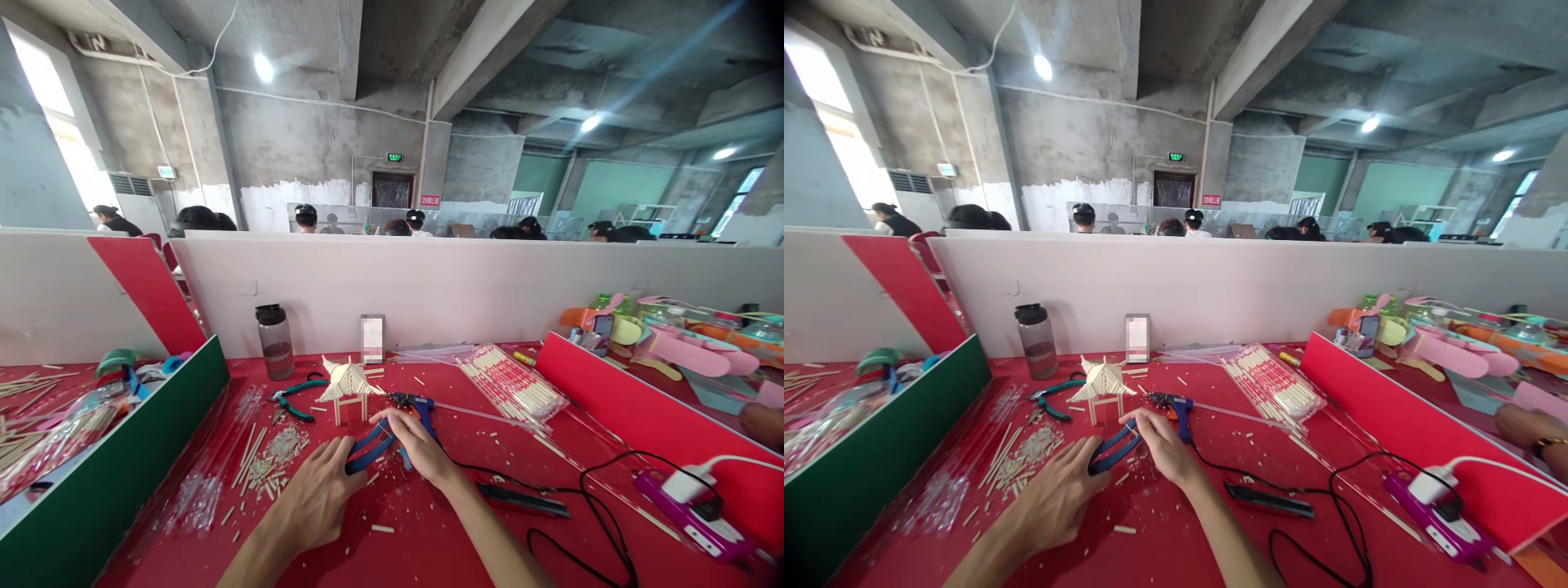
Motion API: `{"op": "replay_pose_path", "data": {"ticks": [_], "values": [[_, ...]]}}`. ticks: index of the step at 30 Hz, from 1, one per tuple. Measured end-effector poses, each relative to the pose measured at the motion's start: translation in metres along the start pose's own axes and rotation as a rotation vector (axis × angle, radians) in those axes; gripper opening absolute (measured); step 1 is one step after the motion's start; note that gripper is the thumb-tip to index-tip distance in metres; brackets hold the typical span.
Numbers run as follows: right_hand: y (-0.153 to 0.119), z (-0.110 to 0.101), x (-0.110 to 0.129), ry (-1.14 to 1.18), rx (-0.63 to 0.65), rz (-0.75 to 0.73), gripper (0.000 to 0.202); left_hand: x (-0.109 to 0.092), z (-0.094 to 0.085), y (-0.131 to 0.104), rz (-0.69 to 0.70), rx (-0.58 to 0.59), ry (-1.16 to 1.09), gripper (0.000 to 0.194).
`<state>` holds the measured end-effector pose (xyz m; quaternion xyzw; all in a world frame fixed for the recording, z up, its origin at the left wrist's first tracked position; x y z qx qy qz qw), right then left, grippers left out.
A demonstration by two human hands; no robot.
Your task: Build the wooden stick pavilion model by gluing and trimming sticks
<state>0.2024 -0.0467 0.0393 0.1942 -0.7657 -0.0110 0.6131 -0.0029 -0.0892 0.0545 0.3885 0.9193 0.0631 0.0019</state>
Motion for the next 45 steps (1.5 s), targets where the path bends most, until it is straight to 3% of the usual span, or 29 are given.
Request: {"op": "replay_pose_path", "data": {"ticks": [9, 15, 21, 28, 45], "values": [[-0.0015, 0.0013, 0.0006, 0.075, 0.004, -0.033, 0.048, 0.0023, 0.0013, -0.0018, -0.003, -0.024, 0.034, 0.029], [-0.0050, -0.0002, 0.0002, 0.279, 0.091, -0.146, 0.044, 0.0035, 0.0026, -0.0042, 0.035, -0.132, 0.043, 0.043], [-0.0088, -0.0008, 0.0058, 0.428, 0.237, -0.197, 0.053, 0.0036, 0.0031, -0.0083, 0.123, -0.199, -0.010, 0.021], [-0.0055, -0.0047, 0.0063, 0.440, 0.156, -0.196, 0.044, 0.0007, 0.0015, -0.0070, 0.115, -0.177, -0.018, 0.015], [-0.0043, -0.0075, -0.0006, 0.422, 0.184, -0.167, 0.048, 0.0003, 0.0004, -0.0069, 0.108, -0.227, -0.033, 0.018]]}}
Point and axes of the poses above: each hand's wrist, its own y-axis towards the middle knuckle, its own z-axis out of the palm, x = y × z, the point moved 2 cm from there along y, towards the middle knuckle
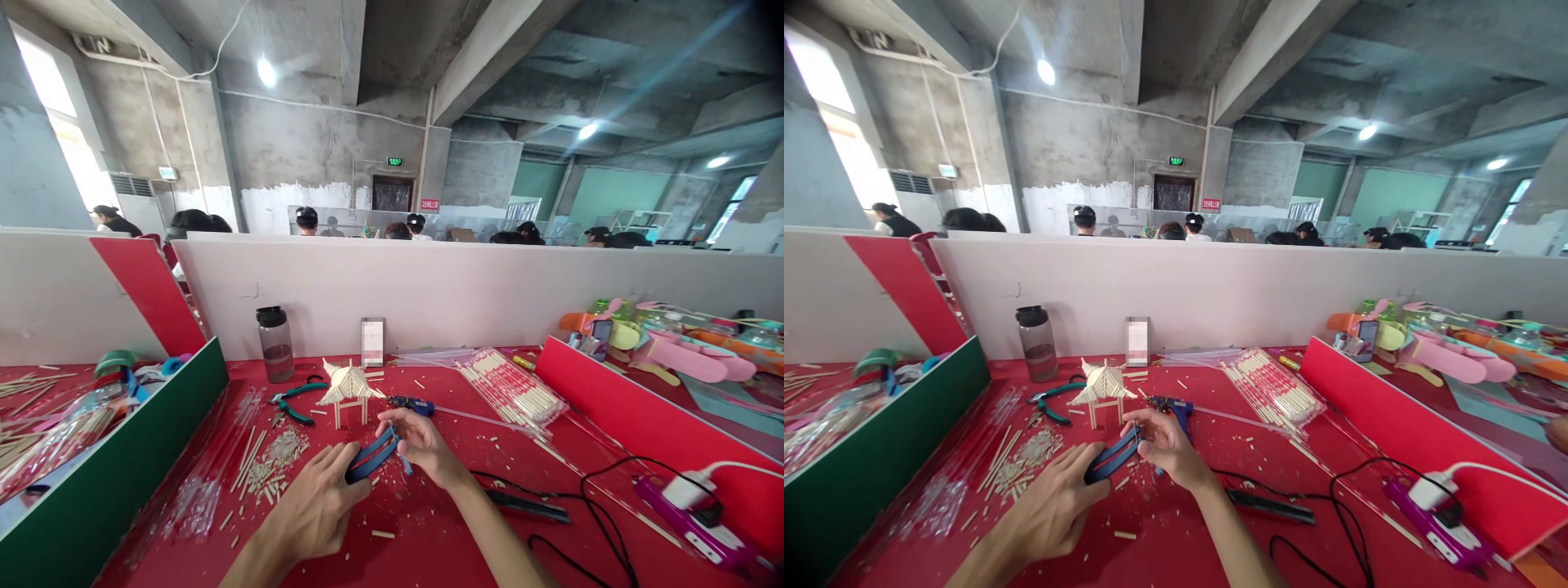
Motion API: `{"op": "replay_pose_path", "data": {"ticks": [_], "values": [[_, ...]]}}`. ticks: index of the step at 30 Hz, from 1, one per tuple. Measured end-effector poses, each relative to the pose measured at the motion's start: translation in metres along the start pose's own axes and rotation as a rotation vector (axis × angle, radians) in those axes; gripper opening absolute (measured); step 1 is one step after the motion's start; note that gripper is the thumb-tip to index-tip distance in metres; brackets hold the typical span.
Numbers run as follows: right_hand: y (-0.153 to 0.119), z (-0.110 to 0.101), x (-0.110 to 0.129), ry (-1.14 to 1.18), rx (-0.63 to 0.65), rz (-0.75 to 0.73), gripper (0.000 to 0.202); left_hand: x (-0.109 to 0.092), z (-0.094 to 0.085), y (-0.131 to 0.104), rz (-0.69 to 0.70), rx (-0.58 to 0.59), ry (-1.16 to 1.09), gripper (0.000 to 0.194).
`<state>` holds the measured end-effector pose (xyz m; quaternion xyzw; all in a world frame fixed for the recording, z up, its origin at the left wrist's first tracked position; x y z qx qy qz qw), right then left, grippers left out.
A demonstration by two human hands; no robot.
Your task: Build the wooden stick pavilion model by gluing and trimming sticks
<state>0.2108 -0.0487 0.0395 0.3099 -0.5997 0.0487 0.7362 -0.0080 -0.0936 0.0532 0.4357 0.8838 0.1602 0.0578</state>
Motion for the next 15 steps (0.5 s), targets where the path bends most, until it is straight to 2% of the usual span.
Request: {"op": "replay_pose_path", "data": {"ticks": [8, 15], "values": [[-0.0010, 0.0012, -0.0009, -0.018, 0.045, 0.018, 0.052, 0.0038, 0.0077, -0.0016, -0.001, -0.007, 0.035, 0.022], [-0.0011, 0.0017, -0.0007, 0.004, 0.050, 0.047, 0.052, 0.0017, 0.0061, -0.0008, -0.019, 0.022, 0.029, 0.022]]}}
Point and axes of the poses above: each hand's wrist, its own y-axis towards the middle knuckle, its own z-axis out of the palm, x = y × z, the point moved 2 cm from there along y, towards the middle knuckle
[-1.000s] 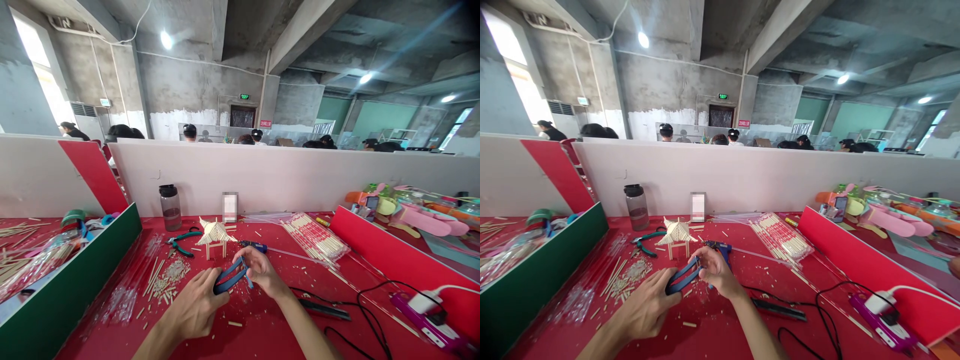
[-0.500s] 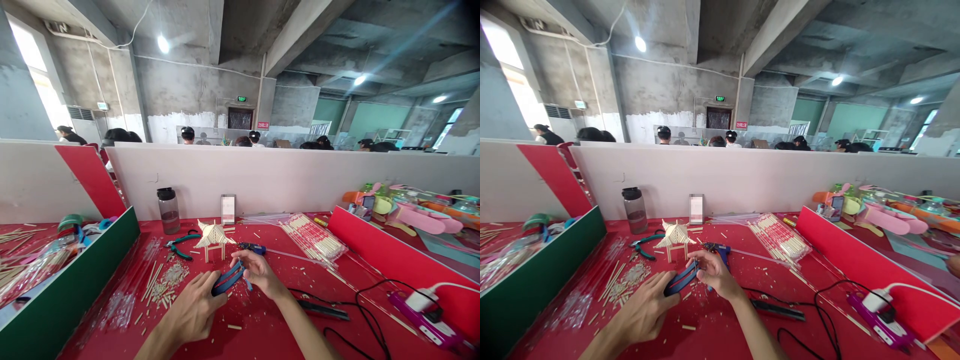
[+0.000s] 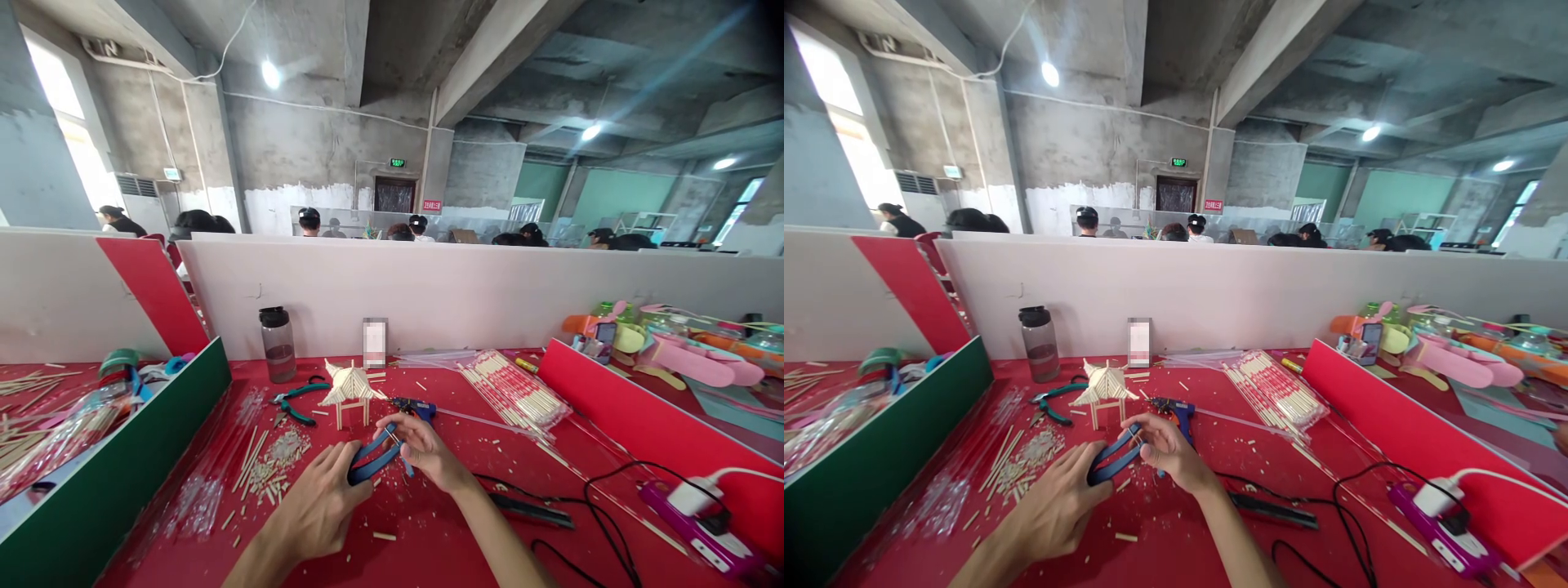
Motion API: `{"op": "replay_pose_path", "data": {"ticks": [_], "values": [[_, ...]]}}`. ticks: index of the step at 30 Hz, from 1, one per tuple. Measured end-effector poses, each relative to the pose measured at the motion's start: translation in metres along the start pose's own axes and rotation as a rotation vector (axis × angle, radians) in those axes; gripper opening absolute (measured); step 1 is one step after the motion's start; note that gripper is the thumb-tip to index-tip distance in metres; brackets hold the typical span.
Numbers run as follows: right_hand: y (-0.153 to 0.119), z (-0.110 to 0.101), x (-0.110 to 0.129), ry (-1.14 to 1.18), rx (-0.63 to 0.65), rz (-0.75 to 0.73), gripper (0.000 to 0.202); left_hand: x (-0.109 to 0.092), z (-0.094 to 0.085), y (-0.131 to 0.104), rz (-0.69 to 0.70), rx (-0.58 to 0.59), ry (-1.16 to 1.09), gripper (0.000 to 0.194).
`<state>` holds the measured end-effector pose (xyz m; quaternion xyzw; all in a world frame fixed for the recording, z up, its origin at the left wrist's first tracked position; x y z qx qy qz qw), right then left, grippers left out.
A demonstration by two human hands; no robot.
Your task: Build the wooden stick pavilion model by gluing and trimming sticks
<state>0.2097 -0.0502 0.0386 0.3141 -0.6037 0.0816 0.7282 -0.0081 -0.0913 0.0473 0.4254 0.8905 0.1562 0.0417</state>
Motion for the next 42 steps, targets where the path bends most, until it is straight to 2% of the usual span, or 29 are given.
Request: {"op": "replay_pose_path", "data": {"ticks": [3, 9, 18, 22, 25, 30, 34, 38, 42], "values": [[0.001, 0.001, 0.001, 0.001, -0.007, 0.004, 0.051, 0.000, -0.002, 0.000, -0.008, 0.026, -0.018, 0.020], [0.004, -0.003, 0.003, -0.053, -0.158, -0.042, 0.033, -0.002, -0.008, 0.004, -0.032, 0.065, -0.039, 0.018], [0.009, -0.005, 0.004, -0.250, -0.271, -0.061, 0.031, 0.008, -0.010, 0.002, -0.125, 0.082, -0.002, 0.013], [0.009, -0.003, 0.004, -0.166, -0.226, 0.029, 0.035, 0.010, -0.005, 0.001, -0.112, 0.136, 0.010, 0.021], [0.009, -0.002, 0.007, -0.136, -0.193, 0.040, 0.032, 0.007, -0.003, 0.002, -0.114, 0.125, 0.004, 0.021], [0.008, -0.007, 0.012, -0.106, -0.264, 0.003, 0.031, 0.005, -0.005, 0.002, -0.119, 0.064, -0.006, 0.014], [0.010, -0.003, -0.001, -0.013, -0.281, 0.158, 0.034, 0.005, -0.003, 0.002, -0.102, 0.089, 0.044, 0.022], [0.010, 0.005, -0.011, -0.094, -0.133, 0.266, 0.031, 0.001, -0.001, 0.002, -0.091, 0.126, 0.038, 0.032], [0.005, 0.003, -0.006, -0.177, -0.041, 0.273, 0.032, 0.000, -0.002, 0.003, -0.082, 0.142, 0.002, 0.051]]}}
Point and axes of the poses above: each hand's wrist, its own y-axis towards the middle knuckle, its own z-axis out of the palm, x = y × z, the point moved 2 cm from there along y, towards the middle knuckle
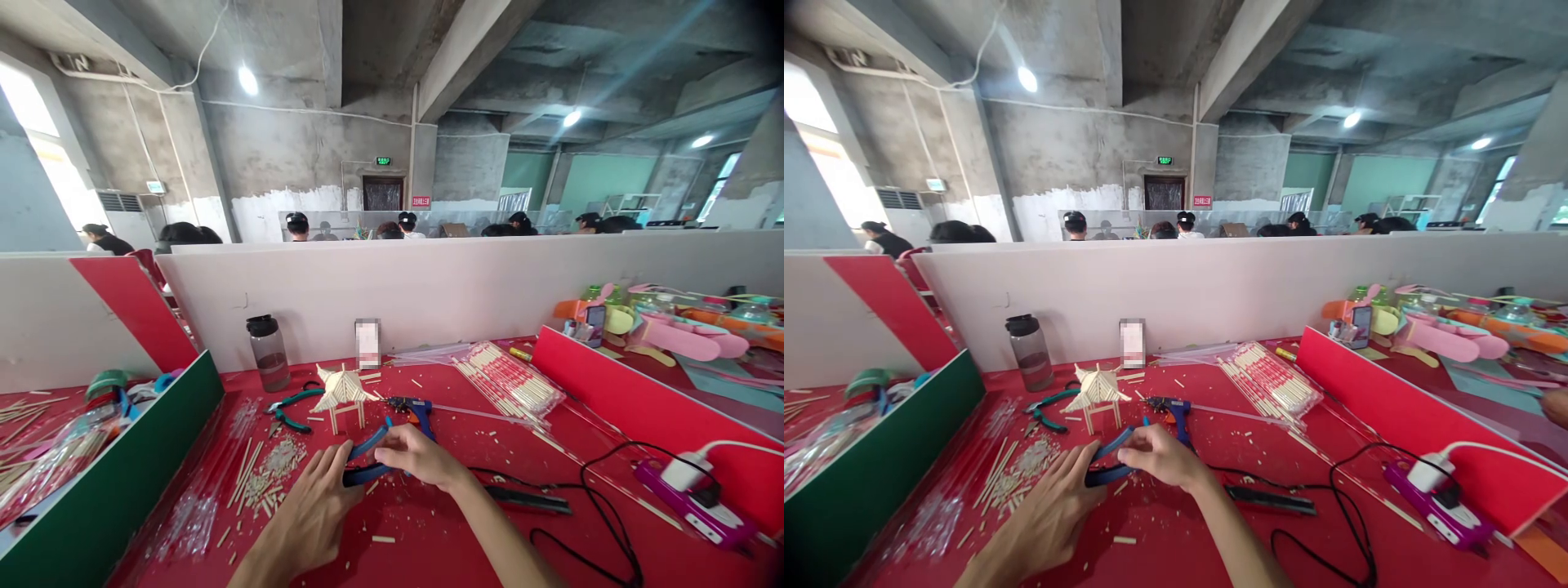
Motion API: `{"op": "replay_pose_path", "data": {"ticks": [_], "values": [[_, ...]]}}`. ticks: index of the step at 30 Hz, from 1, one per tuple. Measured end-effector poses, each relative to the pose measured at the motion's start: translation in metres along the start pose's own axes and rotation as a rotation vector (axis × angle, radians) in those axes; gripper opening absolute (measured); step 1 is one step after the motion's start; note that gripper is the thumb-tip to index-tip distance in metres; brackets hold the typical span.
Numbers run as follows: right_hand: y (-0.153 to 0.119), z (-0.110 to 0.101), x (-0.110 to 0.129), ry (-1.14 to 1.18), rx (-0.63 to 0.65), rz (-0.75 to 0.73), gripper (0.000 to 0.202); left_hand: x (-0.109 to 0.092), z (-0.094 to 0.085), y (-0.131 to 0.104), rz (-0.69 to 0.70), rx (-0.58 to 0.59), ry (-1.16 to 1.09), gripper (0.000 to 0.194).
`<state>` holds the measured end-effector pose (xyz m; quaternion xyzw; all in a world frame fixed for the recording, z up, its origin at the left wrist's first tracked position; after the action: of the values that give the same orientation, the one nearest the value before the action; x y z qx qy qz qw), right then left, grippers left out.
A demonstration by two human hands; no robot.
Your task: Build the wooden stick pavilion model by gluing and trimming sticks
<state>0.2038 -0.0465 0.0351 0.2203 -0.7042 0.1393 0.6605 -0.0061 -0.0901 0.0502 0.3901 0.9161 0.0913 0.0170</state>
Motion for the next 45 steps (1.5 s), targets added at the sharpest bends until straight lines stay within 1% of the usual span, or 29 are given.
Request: {"op": "replay_pose_path", "data": {"ticks": [1, 3, 4, 6, 9, 12, 14, 18, 21, 23, 25, 29, 31, 35, 38, 42, 45], "values": [[-0.002, -0.002, 0.002, 0.003, 0.014, -0.004, 0.035, 0.000, 0.000, 0.000, 0.001, 0.008, -0.008, 0.052], [-0.005, -0.005, 0.007, -0.037, 0.040, -0.024, 0.051, 0.001, -0.001, -0.001, 0.002, 0.033, -0.024, 0.046], [-0.007, -0.006, 0.010, -0.100, 0.048, -0.043, 0.056, 0.002, 0.000, -0.001, 0.002, 0.050, -0.033, 0.040], [-0.009, -0.006, 0.014, -0.293, 0.052, -0.101, 0.060, 0.003, 0.001, -0.002, 0.003, 0.089, -0.051, 0.028], [-0.011, -0.003, 0.017, -0.556, 0.059, -0.168, 0.065, 0.004, 0.003, -0.004, 0.030, 0.110, -0.088, 0.018], [-0.012, 0.000, 0.017, -0.682, 0.020, -0.189, 0.062, 0.007, -0.001, -0.006, 0.031, 0.042, -0.156, 0.015], [-0.012, 0.002, 0.017, -0.725, 0.015, -0.192, 0.066, 0.011, -0.005, -0.007, 0.012, -0.012, -0.218, 0.017], [-0.013, 0.003, 0.014, -0.796, 0.039, -0.174, 0.102, 0.018, -0.009, -0.006, -0.018, -0.113, -0.324, 0.021], [-0.013, 0.003, 0.007, -0.873, 0.034, -0.156, 0.119, 0.023, -0.006, -0.004, -0.056, -0.178, -0.386, 0.022], [-0.013, 0.002, 0.001, -0.919, 0.041, -0.146, 0.125, 0.026, -0.003, -0.001, -0.087, -0.212, -0.426, 0.022], [-0.012, 0.003, -0.003, -0.966, 0.046, -0.129, 0.125, 0.029, 0.002, 0.001, -0.114, -0.248, -0.465, 0.022], [-0.010, 0.004, -0.008, -1.052, 0.050, -0.049, 0.118, 0.037, 0.014, 0.003, -0.166, -0.308, -0.519, 0.018], [-0.009, 0.005, -0.008, -1.072, 0.061, -0.010, 0.116, 0.040, 0.021, 0.004, -0.172, -0.322, -0.529, 0.017], [-0.008, 0.007, -0.010, -1.079, 0.091, 0.072, 0.120, 0.044, 0.034, 0.006, -0.179, -0.336, -0.518, 0.016], [-0.007, 0.007, -0.011, -1.074, 0.111, 0.104, 0.118, 0.046, 0.041, 0.006, -0.183, -0.347, -0.501, 0.017], [-0.006, 0.006, -0.014, -1.055, 0.141, 0.111, 0.112, 0.050, 0.049, 0.006, -0.186, -0.343, -0.483, 0.017], [-0.006, 0.009, -0.014, -1.059, 0.171, 0.039, 0.105, 0.052, 0.051, 0.006, -0.199, -0.334, -0.465, 0.015]]}}
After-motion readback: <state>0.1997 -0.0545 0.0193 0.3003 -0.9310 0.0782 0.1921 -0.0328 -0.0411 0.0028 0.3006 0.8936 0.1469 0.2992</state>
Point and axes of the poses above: each hand's wrist, its own y-axis towards the middle knuckle, its own z-axis out of the palm, x = y × z, the point moved 2 cm from there along y, towards the middle knuckle
